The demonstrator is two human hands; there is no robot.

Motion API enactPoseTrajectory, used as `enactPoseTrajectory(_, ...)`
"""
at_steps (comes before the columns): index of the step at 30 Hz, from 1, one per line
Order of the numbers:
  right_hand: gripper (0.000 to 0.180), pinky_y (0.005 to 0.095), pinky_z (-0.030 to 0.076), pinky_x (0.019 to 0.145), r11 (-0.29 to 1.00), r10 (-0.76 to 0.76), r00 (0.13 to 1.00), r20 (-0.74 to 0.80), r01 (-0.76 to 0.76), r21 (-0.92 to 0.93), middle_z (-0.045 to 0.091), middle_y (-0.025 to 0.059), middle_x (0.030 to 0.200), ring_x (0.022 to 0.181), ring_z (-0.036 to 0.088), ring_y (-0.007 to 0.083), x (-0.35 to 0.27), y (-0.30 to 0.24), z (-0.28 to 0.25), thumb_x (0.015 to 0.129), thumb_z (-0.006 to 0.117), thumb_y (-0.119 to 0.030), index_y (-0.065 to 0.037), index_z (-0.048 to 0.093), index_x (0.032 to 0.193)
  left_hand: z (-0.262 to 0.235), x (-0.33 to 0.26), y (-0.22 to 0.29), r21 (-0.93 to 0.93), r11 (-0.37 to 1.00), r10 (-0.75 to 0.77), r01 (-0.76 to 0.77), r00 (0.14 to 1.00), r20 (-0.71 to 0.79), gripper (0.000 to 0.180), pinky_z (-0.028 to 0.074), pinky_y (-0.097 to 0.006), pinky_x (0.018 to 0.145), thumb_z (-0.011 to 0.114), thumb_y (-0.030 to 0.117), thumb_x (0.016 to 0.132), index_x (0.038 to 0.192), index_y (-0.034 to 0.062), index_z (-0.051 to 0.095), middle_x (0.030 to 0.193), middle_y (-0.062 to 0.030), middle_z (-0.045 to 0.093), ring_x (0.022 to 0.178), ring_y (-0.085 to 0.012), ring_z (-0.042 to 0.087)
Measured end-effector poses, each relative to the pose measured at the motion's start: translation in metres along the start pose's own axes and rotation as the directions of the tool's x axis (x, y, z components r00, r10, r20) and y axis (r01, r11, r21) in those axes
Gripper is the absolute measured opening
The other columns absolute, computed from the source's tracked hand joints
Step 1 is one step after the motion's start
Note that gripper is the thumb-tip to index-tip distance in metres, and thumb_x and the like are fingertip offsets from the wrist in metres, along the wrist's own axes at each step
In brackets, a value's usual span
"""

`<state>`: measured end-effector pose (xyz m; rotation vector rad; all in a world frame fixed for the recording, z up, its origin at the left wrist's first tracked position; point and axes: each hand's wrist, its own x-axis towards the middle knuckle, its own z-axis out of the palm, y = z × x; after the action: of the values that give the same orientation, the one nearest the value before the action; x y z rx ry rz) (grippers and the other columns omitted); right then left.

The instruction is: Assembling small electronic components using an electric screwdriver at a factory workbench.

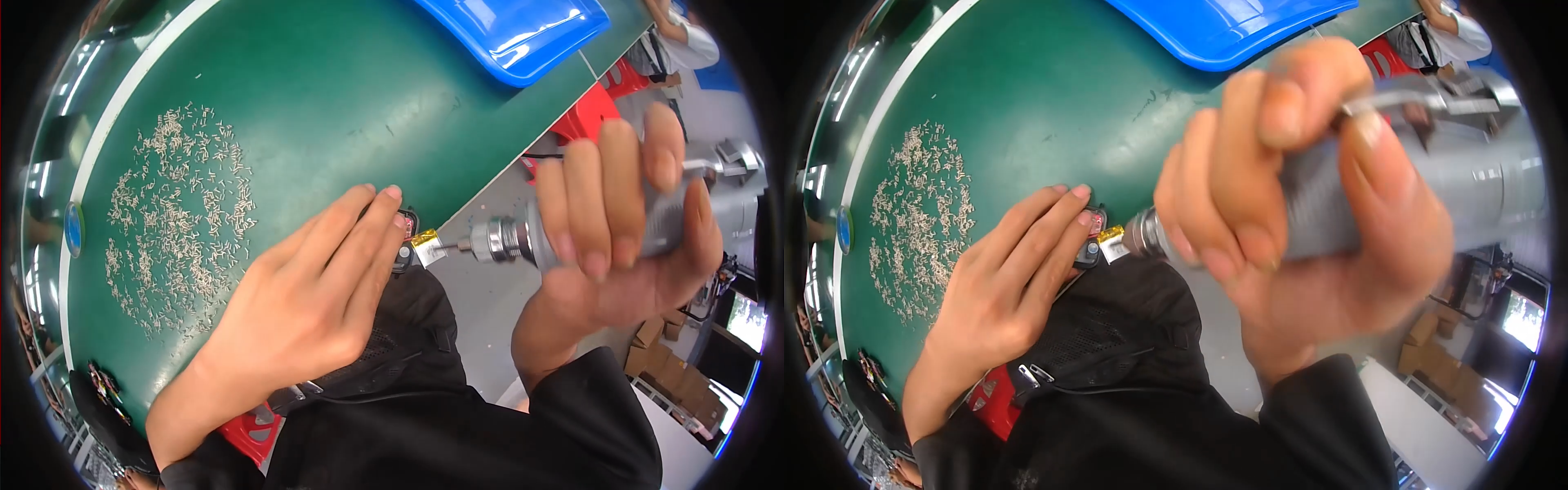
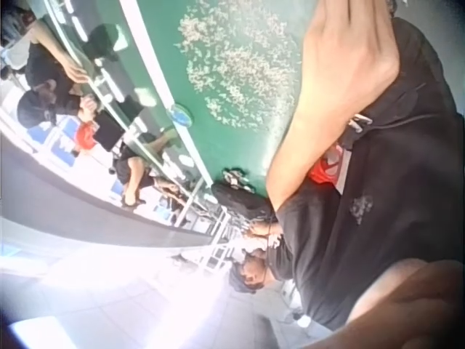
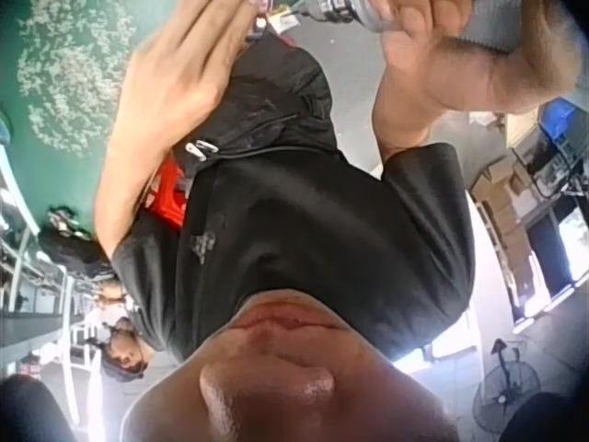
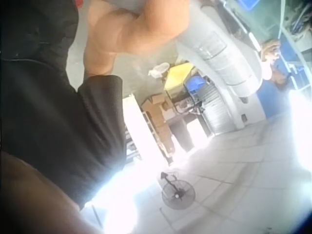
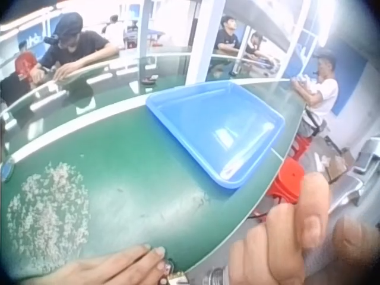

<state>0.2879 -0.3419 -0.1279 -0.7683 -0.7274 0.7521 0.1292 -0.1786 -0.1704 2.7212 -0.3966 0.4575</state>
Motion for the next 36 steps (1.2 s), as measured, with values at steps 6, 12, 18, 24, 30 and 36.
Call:
enactPoseTrajectory(6,0.023,0.0282,0.039,0.057,0.994,-0.059,0.996,0.066,0.053,0.092,0.045,-0.0006,0.062,0.053,0.044,0.0105,0.006,0.024,-0.028,0.095,0.042,-0.027,-0.006,0.050,0.100,0.002,-0.002,0.001,0.058,0.998,0.034,-0.033,0.999,-0.018,0.042,0.058,-0.041,0.080,0.067,-0.003,0.061,0.102,-0.0143,0.064,0.112,-0.0225,0.063,0.101,-0.0355,0.063)
enactPoseTrajectory(12,0.023,0.0288,0.040,0.057,0.999,0.018,1.000,0.023,-0.017,-0.032,0.045,0.0000,0.062,0.053,0.044,0.0111,0.011,0.022,-0.018,0.095,0.041,-0.026,-0.006,0.050,0.101,0.004,-0.003,-0.002,0.051,0.999,0.019,-0.017,0.999,-0.036,0.040,0.058,-0.040,0.079,0.067,-0.003,0.063,0.101,-0.0132,0.065,0.111,-0.0218,0.063,0.101,-0.0349,0.064)
enactPoseTrajectory(18,0.021,0.0292,0.040,0.058,0.999,0.048,0.997,0.066,-0.047,-0.028,0.045,0.0006,0.063,0.053,0.045,0.0120,0.014,0.021,-0.021,0.094,0.040,-0.025,-0.006,0.049,0.100,0.006,-0.003,-0.001,0.029,1.000,0.007,-0.006,0.999,-0.046,0.039,0.059,-0.040,0.078,0.068,-0.002,0.064,0.101,-0.0126,0.065,0.111,-0.0212,0.064,0.100,-0.0340,0.064)
enactPoseTrajectory(24,0.017,0.0291,0.040,0.058,0.999,0.052,0.974,0.219,-0.053,-0.004,0.045,0.0013,0.064,0.053,0.045,0.0118,0.020,0.029,-0.022,0.094,0.039,-0.024,-0.007,0.046,0.094,0.014,-0.006,0.000,0.043,0.999,0.027,-0.022,0.994,-0.106,0.035,0.059,-0.039,0.077,0.068,-0.003,0.064,0.098,-0.0132,0.065,0.111,-0.0211,0.064,0.100,-0.0335,0.064)
enactPoseTrajectory(30,0.016,0.0283,0.040,0.056,0.983,0.135,0.953,0.272,-0.095,-0.154,0.044,0.0008,0.062,0.049,0.044,0.0119,0.029,0.023,0.000,0.091,0.042,-0.023,-0.007,0.045,0.091,0.015,-0.007,-0.003,0.052,0.998,0.045,-0.037,0.987,-0.152,0.036,0.059,-0.040,0.078,0.067,-0.003,0.062,0.096,-0.0149,0.065,0.111,-0.0230,0.064,0.102,-0.0347,0.063)
enactPoseTrajectory(36,0.016,0.0271,0.036,0.051,0.988,0.007,0.993,0.119,0.012,-0.155,0.041,-0.0002,0.060,0.046,0.039,0.0100,0.023,0.036,0.025,0.088,0.046,-0.023,-0.007,0.044,0.089,0.005,-0.013,-0.001,-0.006,0.999,0.038,-0.039,0.986,-0.160,0.038,0.057,-0.041,0.083,0.065,0.001,0.062,0.097,-0.0150,0.064,0.109,-0.0245,0.063,0.105,-0.0354,0.062)
